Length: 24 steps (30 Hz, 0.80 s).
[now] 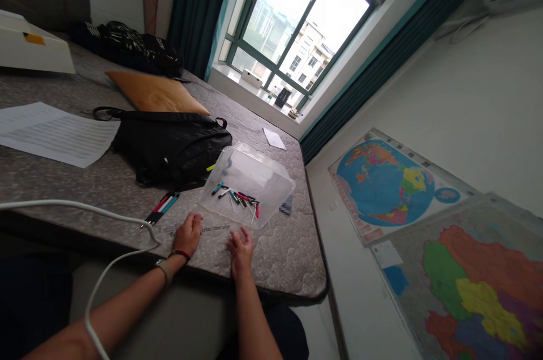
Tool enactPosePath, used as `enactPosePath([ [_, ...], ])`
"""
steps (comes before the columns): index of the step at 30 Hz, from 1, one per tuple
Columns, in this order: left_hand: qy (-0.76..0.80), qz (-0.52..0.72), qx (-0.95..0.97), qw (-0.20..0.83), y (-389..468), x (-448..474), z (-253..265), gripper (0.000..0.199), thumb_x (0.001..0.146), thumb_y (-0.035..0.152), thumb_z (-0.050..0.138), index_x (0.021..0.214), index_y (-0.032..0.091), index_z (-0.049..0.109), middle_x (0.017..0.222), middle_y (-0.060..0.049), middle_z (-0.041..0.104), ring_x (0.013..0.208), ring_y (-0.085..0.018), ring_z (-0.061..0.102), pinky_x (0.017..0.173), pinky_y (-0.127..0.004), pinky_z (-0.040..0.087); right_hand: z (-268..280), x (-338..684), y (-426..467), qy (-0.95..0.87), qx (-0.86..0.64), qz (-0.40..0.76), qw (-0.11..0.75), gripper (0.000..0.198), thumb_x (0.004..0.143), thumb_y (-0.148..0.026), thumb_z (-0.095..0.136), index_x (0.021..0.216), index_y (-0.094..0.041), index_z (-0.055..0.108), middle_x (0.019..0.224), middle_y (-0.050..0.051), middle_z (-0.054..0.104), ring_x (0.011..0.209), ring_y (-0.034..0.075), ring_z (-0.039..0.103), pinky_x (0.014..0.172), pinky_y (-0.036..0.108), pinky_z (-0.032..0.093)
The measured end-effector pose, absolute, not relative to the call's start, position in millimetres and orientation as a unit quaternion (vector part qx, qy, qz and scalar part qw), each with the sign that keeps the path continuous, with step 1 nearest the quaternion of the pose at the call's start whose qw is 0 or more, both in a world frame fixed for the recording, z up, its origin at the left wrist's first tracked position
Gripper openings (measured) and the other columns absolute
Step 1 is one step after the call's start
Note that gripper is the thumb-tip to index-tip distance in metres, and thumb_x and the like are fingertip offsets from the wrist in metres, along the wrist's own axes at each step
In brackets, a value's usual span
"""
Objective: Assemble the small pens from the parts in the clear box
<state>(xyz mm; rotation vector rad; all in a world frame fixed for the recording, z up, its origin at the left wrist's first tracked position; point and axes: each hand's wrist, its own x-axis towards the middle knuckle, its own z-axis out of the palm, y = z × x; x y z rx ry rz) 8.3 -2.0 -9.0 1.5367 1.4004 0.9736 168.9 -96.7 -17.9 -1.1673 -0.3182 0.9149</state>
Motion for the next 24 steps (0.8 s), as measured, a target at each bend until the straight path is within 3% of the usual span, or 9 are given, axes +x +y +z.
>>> enactPosePath([
  [3, 0.54, 0.339, 0.679, 0.364, -9, 11, -12, 0.033, 0.099, 0.044, 0.03, 0.098, 0.024, 0.056, 0.073, -0.002, 0.068, 0.07, -0.02, 0.066, 0.064, -0.026, 0.042, -26, 168, -93, -0.185, -0.575, 0.406, 0.686, 0.044, 0.066, -0.037, 0.082, 0.098, -0.016, 0.061, 0.072, 0.003, 0.07, 0.052, 0.011, 0.059, 0.047, 0.019, 0.045],
  [9, 0.422, 0.184, 0.848, 0.264, -27, 18, -16, 0.034, 0.098, 0.039, 0.038, 0.126, 0.025, 0.052, 0.089, -0.007, 0.072, 0.086, -0.025, 0.07, 0.068, -0.028, 0.044, -29, 160, -88, -0.283, -0.626, 0.398, 0.608, 0.041, 0.073, -0.055, 0.072, 0.079, -0.016, 0.06, 0.059, -0.002, 0.063, 0.039, 0.008, 0.047, 0.038, 0.018, 0.036],
  [17, 0.369, 0.142, 0.886, 0.243, -25, 18, -22, 0.037, 0.096, 0.031, 0.039, 0.131, 0.02, 0.043, 0.1, -0.01, 0.072, 0.093, -0.028, 0.07, 0.075, -0.034, 0.048, -21, 151, -91, -0.379, -0.668, 0.381, 0.515, 0.038, 0.077, -0.057, 0.069, 0.083, -0.019, 0.069, 0.066, -0.001, 0.064, 0.061, 0.015, 0.058, 0.056, 0.024, 0.045],
  [24, 0.34, 0.145, 0.897, 0.243, -24, 17, -21, 0.048, 0.088, 0.024, 0.047, 0.136, 0.023, 0.039, 0.114, -0.009, 0.069, 0.102, -0.025, 0.068, 0.081, -0.032, 0.048, -21, 151, -94, -0.426, -0.682, 0.334, 0.492, 0.024, 0.079, -0.042, 0.071, 0.077, -0.018, 0.071, 0.064, -0.002, 0.063, 0.061, 0.013, 0.055, 0.061, 0.024, 0.042],
])
